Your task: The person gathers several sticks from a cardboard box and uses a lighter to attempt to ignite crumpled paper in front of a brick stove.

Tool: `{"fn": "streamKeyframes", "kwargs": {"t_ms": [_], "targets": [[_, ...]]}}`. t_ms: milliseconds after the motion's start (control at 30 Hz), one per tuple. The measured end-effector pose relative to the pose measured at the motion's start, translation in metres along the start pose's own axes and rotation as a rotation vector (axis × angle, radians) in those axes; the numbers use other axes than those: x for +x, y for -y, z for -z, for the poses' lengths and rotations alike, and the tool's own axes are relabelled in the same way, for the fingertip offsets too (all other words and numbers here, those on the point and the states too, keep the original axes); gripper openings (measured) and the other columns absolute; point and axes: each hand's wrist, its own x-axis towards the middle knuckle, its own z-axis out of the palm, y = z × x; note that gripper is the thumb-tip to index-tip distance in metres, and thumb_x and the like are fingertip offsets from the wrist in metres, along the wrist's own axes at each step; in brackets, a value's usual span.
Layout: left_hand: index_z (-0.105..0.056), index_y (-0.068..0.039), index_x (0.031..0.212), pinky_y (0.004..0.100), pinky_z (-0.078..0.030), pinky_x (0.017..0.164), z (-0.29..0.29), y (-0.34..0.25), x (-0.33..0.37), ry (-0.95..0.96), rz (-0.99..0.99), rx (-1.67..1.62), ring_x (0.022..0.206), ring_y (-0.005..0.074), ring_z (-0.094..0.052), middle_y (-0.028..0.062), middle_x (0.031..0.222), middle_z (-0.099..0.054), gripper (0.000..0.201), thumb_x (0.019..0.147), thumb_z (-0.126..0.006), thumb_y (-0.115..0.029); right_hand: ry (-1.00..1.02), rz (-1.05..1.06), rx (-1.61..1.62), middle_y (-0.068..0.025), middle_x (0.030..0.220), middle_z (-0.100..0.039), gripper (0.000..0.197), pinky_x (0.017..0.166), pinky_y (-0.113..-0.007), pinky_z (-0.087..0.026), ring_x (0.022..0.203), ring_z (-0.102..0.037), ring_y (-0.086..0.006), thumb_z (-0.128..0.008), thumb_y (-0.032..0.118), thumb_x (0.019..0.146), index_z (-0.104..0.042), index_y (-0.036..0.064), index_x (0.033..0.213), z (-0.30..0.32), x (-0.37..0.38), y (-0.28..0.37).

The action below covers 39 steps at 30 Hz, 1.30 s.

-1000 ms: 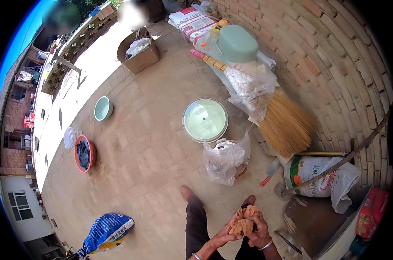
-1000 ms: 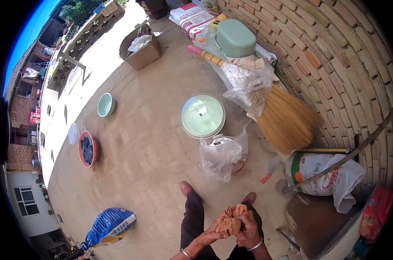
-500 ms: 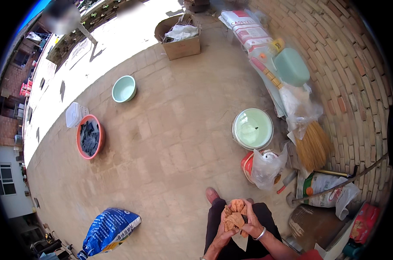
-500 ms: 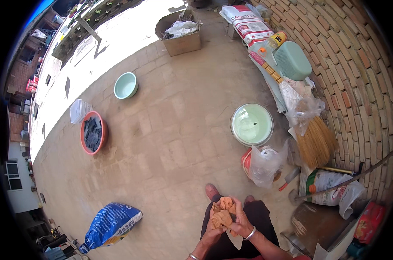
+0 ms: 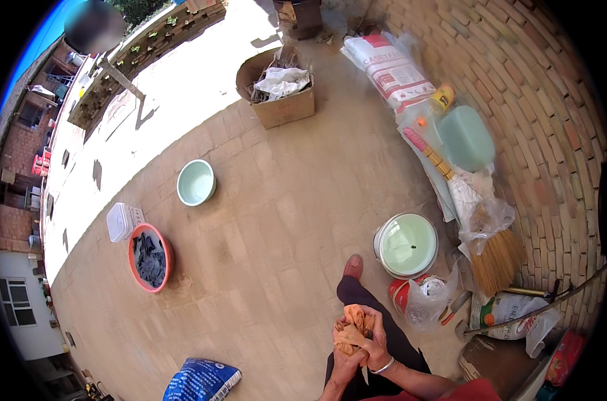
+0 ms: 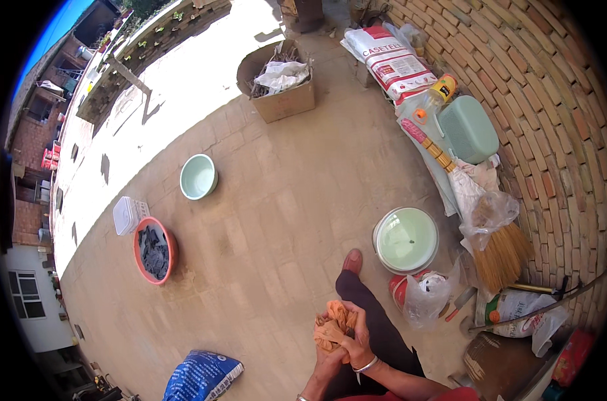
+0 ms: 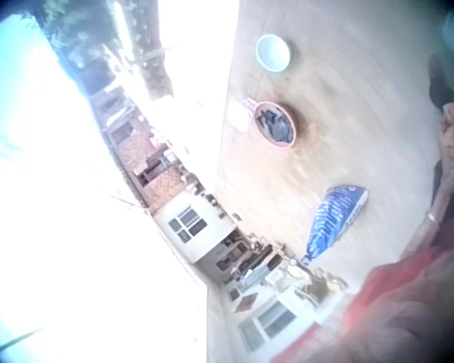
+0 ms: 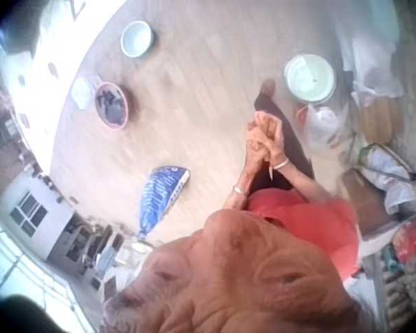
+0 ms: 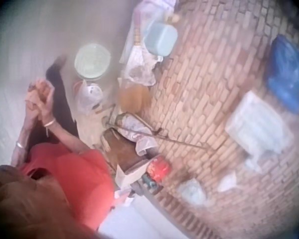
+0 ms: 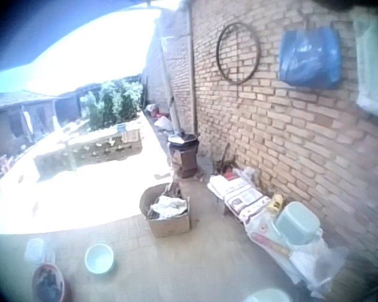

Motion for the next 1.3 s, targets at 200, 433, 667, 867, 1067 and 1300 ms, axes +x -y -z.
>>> {"fn": "streamKeyframes", "kwargs": {"t_ms": [200,433,667,867,1067,1300], "targets": [[-0.022,-0.006,0.145,0.0341,-0.04,0.105,-0.038,-0.061,0.089,0.016,0.056,0.087,0.125,0.0214,-0.047,0.0117,0.135,-0.043,0.088,0.068,-0.063,0.008,-0.005,0.089,-0.14,-0.0203,0.126,-0.049,0.062,0.104,-0.039,-0.042,0.117,-0.054,-0.0255,-0.057,0.015,0.084,-0.027,-0.005,0.135,-0.006,0.104,0.057],[-0.033,-0.004,0.139,0.035,-0.043,0.103,-0.071,-0.147,0.187,-0.02,-0.077,0.181,0.121,0.0204,-0.051,0.0105,0.132,-0.047,0.077,0.073,-0.074,-0.008,0.065,0.077,-0.127,-0.0188,0.133,-0.04,0.069,0.11,-0.04,-0.034,0.127,-0.044,-0.0267,-0.06,0.011,0.083,-0.022,-0.0021,0.14,-0.021,0.21,0.087],[-0.029,-0.005,0.142,0.0366,-0.045,0.102,-0.056,-0.229,0.311,0.158,0.025,-0.028,0.122,0.0233,-0.053,0.0116,0.135,-0.047,0.08,0.072,-0.066,0.001,0.234,0.052,-0.265,-0.0187,0.143,-0.035,0.081,0.113,-0.039,-0.028,0.134,-0.038,-0.028,-0.069,0.017,0.08,-0.023,-0.002,0.144,-0.037,0.339,0.125],[-0.031,-0.002,0.139,0.0342,-0.052,0.088,-0.081,-0.311,0.384,0.157,0.131,0.002,0.106,0.0229,-0.06,0.0135,0.123,-0.053,0.078,0.067,-0.058,0.011,0.164,-0.047,-0.2,-0.019,0.147,-0.033,0.081,0.117,-0.04,-0.022,0.142,-0.029,-0.0288,-0.069,0.011,0.08,-0.023,0.0005,0.145,-0.042,0.418,0.163],[-0.03,-0.005,0.139,0.0344,-0.054,0.076,-0.11,-0.353,0.468,0.15,0.148,-0.078,0.087,0.0235,-0.063,0.0144,0.116,-0.057,0.074,0.071,-0.055,0.008,-0.085,-0.165,-0.411,-0.0177,0.122,-0.057,0.047,0.1,-0.036,-0.045,0.117,-0.058,-0.0269,-0.067,0.005,0.082,-0.047,-0.0022,0.124,0.005,0.482,0.167],[-0.027,-0.007,0.144,0.0368,-0.055,0.074,-0.171,-0.39,0.57,0.083,0.1,-0.08,0.088,0.025,-0.062,0.014,0.116,-0.057,0.08,0.071,-0.056,0.005,-0.202,-0.179,-0.651,-0.0136,0.098,-0.067,0.026,0.078,-0.032,-0.054,0.09,-0.069,-0.0216,-0.066,0.003,0.083,-0.059,-0.0008,0.108,0.075,0.576,0.178]]}}
